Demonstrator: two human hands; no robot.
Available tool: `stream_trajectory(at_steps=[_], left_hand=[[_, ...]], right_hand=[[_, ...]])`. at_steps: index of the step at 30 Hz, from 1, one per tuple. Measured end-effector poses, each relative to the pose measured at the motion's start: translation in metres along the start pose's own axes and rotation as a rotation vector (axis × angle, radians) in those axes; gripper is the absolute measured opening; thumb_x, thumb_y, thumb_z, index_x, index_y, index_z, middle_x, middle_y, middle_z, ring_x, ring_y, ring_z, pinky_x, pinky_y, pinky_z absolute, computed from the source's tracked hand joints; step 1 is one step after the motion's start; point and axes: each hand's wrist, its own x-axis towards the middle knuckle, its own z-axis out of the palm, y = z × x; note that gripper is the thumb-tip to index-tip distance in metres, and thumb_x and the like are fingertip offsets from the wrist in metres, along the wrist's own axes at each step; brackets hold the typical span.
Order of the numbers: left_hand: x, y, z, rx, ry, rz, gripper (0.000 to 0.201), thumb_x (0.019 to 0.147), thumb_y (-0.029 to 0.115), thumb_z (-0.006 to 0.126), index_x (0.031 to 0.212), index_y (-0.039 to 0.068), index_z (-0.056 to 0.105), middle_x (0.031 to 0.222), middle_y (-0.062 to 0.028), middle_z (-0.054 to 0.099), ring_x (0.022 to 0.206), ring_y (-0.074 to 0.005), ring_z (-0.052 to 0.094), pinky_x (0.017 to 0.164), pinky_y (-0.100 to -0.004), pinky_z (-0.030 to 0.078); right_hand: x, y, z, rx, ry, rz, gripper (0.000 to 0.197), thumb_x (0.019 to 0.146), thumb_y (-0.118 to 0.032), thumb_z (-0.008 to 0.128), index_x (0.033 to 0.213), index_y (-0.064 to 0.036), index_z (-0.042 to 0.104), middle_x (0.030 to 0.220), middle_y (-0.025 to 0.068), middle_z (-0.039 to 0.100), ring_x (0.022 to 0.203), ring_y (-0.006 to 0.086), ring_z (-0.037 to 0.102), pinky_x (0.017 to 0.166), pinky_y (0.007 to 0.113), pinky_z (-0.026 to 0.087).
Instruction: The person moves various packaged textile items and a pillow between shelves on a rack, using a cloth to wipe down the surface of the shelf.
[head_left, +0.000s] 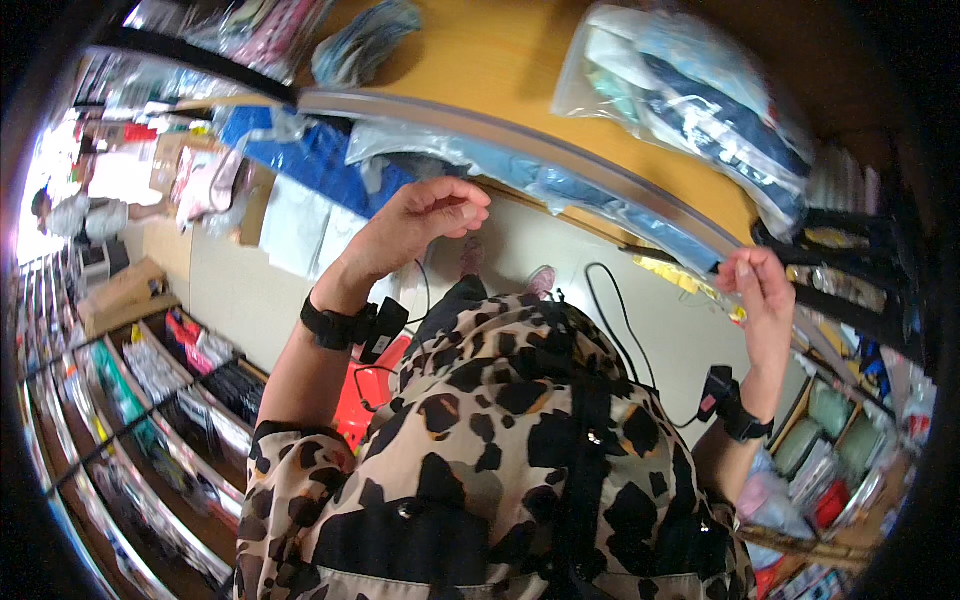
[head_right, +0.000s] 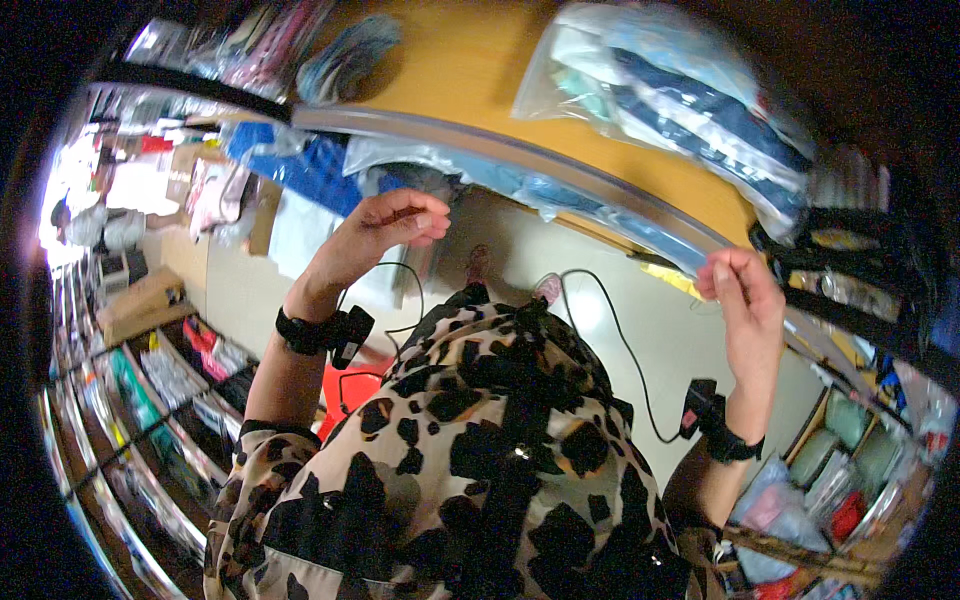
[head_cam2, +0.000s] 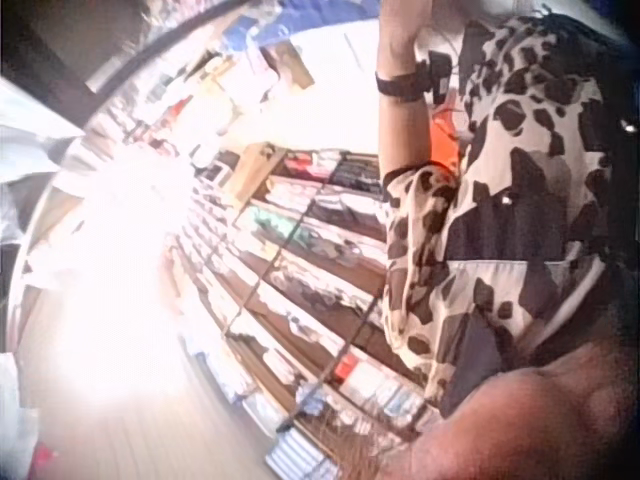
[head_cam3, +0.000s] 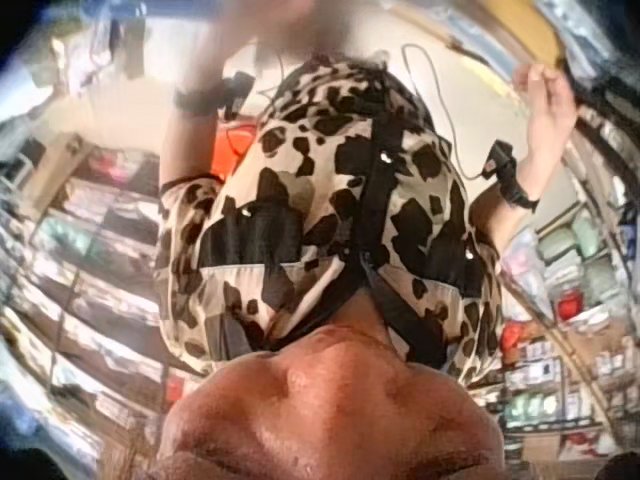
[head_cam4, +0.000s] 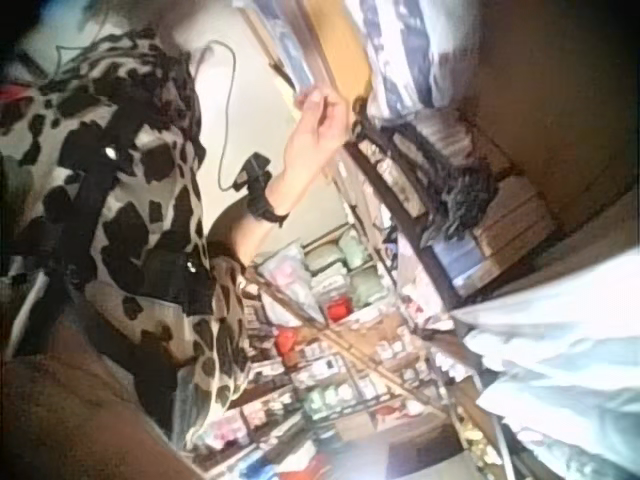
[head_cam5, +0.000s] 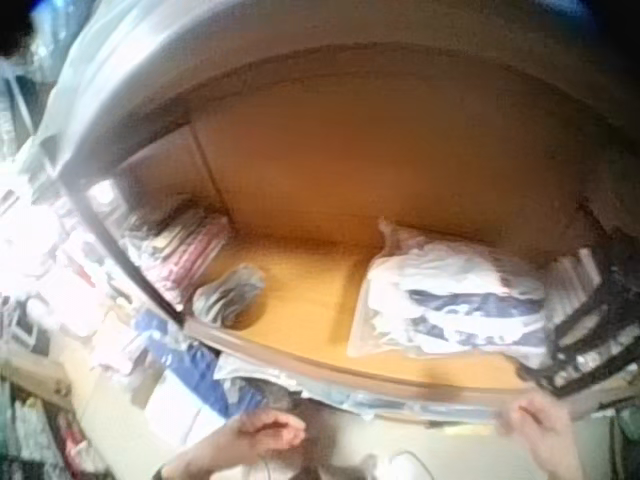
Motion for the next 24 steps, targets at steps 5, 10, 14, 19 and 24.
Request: stream_trajectory(at_steps=[5, 10, 14, 19, 24], left_hand=[[-0.026, -0.014, -0.018, -0.135, 0.203, 0.003, 0.024, 0.087, 0.02, 0.052, 0.104, 0.003, 0.056, 0.094, -0.0032, 0.06, 0.088, -0.0117, 0.056, 0.08, -0.0247, 0.044], [-0.037, -0.004, -0.025, 0.005, 0.208, 0.101, 0.025, 0.088, 0.022, 0.052, 0.104, 0.003, 0.056, 0.091, -0.0019, 0.059, 0.085, -0.0097, 0.055, 0.079, -0.0239, 0.044], [-0.055, 0.004, -0.02, 0.175, 0.204, 0.141, 0.025, 0.088, 0.021, 0.052, 0.103, 0.002, 0.056, 0.091, -0.0024, 0.06, 0.086, -0.01, 0.054, 0.08, -0.0235, 0.043], [-0.1, -0.029, 0.0, 0.417, -0.039, -0.015, 0.021, 0.085, 0.016, 0.053, 0.099, 0.0, 0.056, 0.089, -0.0078, 0.061, 0.082, -0.0152, 0.054, 0.078, -0.0284, 0.044], [-0.123, -0.064, 0.014, 0.315, -0.103, -0.021, 0.024, 0.082, 0.019, 0.054, 0.096, 0.0, 0.058, 0.087, -0.0116, 0.062, 0.08, -0.0193, 0.057, 0.074, -0.0305, 0.045]], right_hand=[[0.007, 0.012, 0.02, -0.032, -0.171, 0.057, 0.012, 0.088, -0.009, 0.048, 0.094, -0.0003, 0.054, 0.08, 0.0021, 0.057, 0.072, 0.009, 0.054, 0.068, 0.022, 0.044], [0.013, 0.008, 0.04, -0.114, -0.373, 0.121, 0.011, 0.087, -0.008, 0.05, 0.094, -0.0003, 0.055, 0.08, 0.0021, 0.057, 0.075, 0.0087, 0.054, 0.07, 0.022, 0.044], [0.018, -0.013, 0.073, -0.281, -0.592, 0.017, 0.012, 0.086, -0.007, 0.051, 0.096, -0.0002, 0.055, 0.082, 0.0014, 0.057, 0.076, 0.0082, 0.053, 0.07, 0.022, 0.043], [0.017, -0.027, 0.068, -0.301, -0.569, -0.003, 0.015, 0.086, -0.007, 0.051, 0.098, 0.0012, 0.054, 0.085, 0.0023, 0.056, 0.079, 0.0081, 0.052, 0.073, 0.021, 0.042], [0.016, -0.015, 0.052, -0.236, -0.521, 0.05, 0.018, 0.087, -0.008, 0.049, 0.1, 0.0035, 0.053, 0.085, 0.004, 0.057, 0.079, 0.0093, 0.052, 0.074, 0.022, 0.042]])
